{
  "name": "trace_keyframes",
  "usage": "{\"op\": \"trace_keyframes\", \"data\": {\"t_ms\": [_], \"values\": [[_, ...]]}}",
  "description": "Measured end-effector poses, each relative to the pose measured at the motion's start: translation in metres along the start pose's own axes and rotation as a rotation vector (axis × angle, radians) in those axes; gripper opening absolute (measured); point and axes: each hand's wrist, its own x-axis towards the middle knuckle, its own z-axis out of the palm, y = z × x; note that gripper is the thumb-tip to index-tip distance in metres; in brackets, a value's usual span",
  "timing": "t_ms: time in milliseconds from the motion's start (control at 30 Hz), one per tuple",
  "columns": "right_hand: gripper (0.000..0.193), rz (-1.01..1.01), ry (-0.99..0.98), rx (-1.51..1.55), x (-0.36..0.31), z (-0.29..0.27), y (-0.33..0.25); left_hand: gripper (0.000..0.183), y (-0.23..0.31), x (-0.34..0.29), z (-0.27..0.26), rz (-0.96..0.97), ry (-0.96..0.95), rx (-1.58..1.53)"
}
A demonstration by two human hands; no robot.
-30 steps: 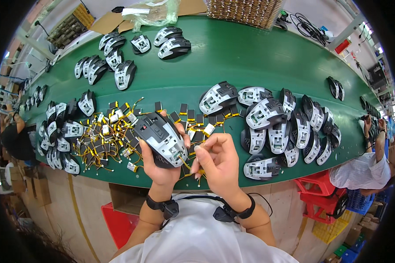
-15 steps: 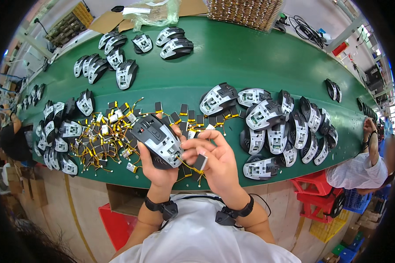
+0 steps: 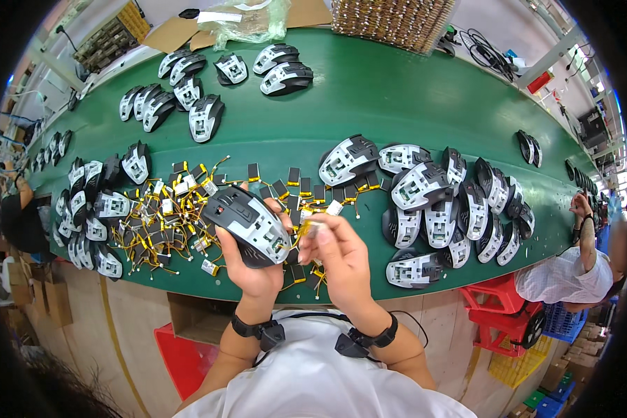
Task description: The person assembles electronic devices by inserting small batteries into the bottom compartments of multiple units. They pick up each unit, insert a battery, and place the unit on a green table. The process is repeated for several units throughout the clip.
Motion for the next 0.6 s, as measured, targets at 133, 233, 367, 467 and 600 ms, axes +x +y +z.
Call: {"op": "trace_keyframes", "data": {"t_ms": [133, 233, 367, 467, 600], "values": [[0.025, 0.014, -0.002, 0.183, 0.003, 0.008, 0.001, 0.071, 0.0, -0.003, 0.002, -0.013, -0.002, 0.0], [0.024, 0.166, -0.111, 0.478, 0.007, 0.008, -0.018, 0.072, 0.001, -0.002, -0.001, -0.019, -0.048, -0.04], [0.021, 0.129, -0.105, 0.266, 0.003, 0.007, -0.008, 0.071, 0.003, -0.001, 0.01, -0.035, 0.039, -0.093], [0.023, -0.382, -0.09, -0.612, 0.003, 0.01, -0.013, 0.072, 0.003, 0.0, 0.015, -0.041, 0.118, -0.031], [0.022, -0.502, -0.066, -0.761, 0.002, 0.017, -0.013, 0.073, 0.001, 0.001, 0.008, -0.03, 0.04, -0.115]]}}
